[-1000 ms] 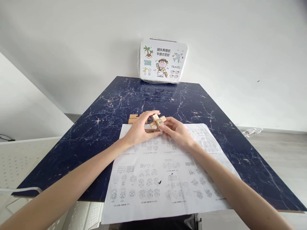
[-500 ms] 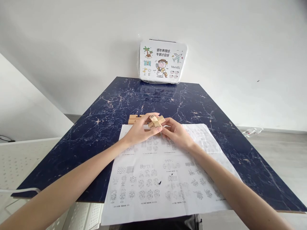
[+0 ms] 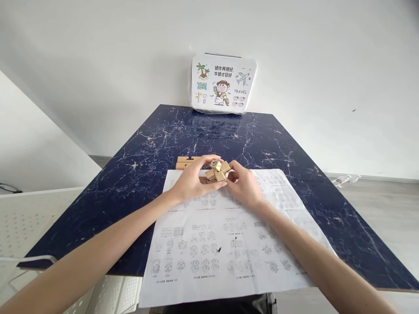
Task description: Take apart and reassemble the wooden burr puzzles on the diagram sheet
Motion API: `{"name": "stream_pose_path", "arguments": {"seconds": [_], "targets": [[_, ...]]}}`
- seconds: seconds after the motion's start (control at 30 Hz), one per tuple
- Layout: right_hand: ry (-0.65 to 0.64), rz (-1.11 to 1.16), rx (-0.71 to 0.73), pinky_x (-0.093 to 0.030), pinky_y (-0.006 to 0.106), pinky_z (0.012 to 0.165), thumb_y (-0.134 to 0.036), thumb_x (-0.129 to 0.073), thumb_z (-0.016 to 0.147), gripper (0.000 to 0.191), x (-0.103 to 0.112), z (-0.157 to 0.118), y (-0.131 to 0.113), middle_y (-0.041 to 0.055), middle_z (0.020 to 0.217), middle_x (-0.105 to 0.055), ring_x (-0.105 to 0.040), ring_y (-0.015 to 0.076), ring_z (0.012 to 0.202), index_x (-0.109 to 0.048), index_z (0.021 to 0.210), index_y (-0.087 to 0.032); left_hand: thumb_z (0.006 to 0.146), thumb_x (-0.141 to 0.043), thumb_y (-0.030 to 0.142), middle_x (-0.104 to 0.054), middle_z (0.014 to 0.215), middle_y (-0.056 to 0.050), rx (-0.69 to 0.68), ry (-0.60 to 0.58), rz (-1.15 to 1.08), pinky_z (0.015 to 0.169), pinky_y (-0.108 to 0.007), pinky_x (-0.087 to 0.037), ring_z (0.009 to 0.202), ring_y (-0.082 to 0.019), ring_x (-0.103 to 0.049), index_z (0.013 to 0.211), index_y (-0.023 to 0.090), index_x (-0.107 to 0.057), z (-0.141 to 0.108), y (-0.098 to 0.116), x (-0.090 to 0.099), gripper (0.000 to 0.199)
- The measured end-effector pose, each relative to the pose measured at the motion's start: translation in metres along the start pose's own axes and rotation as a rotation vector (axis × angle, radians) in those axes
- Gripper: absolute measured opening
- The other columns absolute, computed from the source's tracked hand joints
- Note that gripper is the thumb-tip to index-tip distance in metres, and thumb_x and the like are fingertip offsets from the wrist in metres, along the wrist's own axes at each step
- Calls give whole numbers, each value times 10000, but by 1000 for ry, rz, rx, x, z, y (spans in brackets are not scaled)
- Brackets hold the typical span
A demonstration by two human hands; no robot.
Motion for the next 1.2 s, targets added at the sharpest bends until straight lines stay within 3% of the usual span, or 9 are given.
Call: {"name": "stream_pose_path", "arguments": {"seconds": [0.1,0.23,0.47,0.6,0.9,1.07,1.2], "targets": [[-200,170,-24,-430,311,583,-322,-617,965,102,-10,0,-1,22,864,-673,-563,158,647,-610,1034,-247,858,-819,493,-640,1461,-70,-11,-9,-1,1124,-490,-506,1338,-300,-620,1362,309,-563,0,0,1,595],[-375,309,-63,-449,314,588,-418,-556,1037,228,-14,0,-1,10,796,-638,-559,158,642,-644,1150,-241,869,-800,484,-637,1471,-65,-15,0,3,1139,-502,-490,1356,-305,-610,1375,315,-545,0,-4,2,592],[-273,343,-109,-447,300,547,-365,-687,949,153,-8,2,12,-4,826,-637,-583,142,619,-623,1017,-243,856,-815,493,-626,1477,-70,-12,-54,-1,1127,-494,-504,1337,-309,-618,1399,313,-537,-1,-4,-3,637],[-182,318,-140,-458,299,528,-363,-749,899,246,-4,3,19,-29,733,-642,-580,142,565,-525,900,-261,856,-804,508,-630,1466,-73,30,-71,-9,1094,-500,-531,1310,-317,-630,1414,319,-538,-1,-4,-4,646],[-349,347,-92,-505,317,579,-521,-668,990,345,-8,6,11,21,811,-720,-630,156,635,-660,1179,-233,850,-821,508,-674,1408,-81,99,4,-94,1061,-494,-551,1236,-303,-679,1389,300,-570,0,-14,3,630],[-340,378,-106,-486,306,551,-528,-739,947,336,-8,4,13,14,804,-734,-655,157,602,-659,1084,-232,872,-795,506,-706,1360,-92,108,-33,-132,1061,-498,-557,1245,-309,-684,1371,271,-606,2,-12,3,584],[-345,395,-119,-455,299,518,-531,-790,908,349,-9,1,11,17,818,-747,-624,145,550,-636,1006,-234,956,-681,504,-749,1279,-91,88,-138,-160,1002,-472,-580,1150,-289,-726,1278,242,-684,3,-11,-1,415]]}}
Point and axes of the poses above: each hand's wrist, its own z-axis towards the middle knuckle, its own x-axis out of the back of the hand, y = z × x, the point moved 7 cm from there along z, towards the middle knuckle
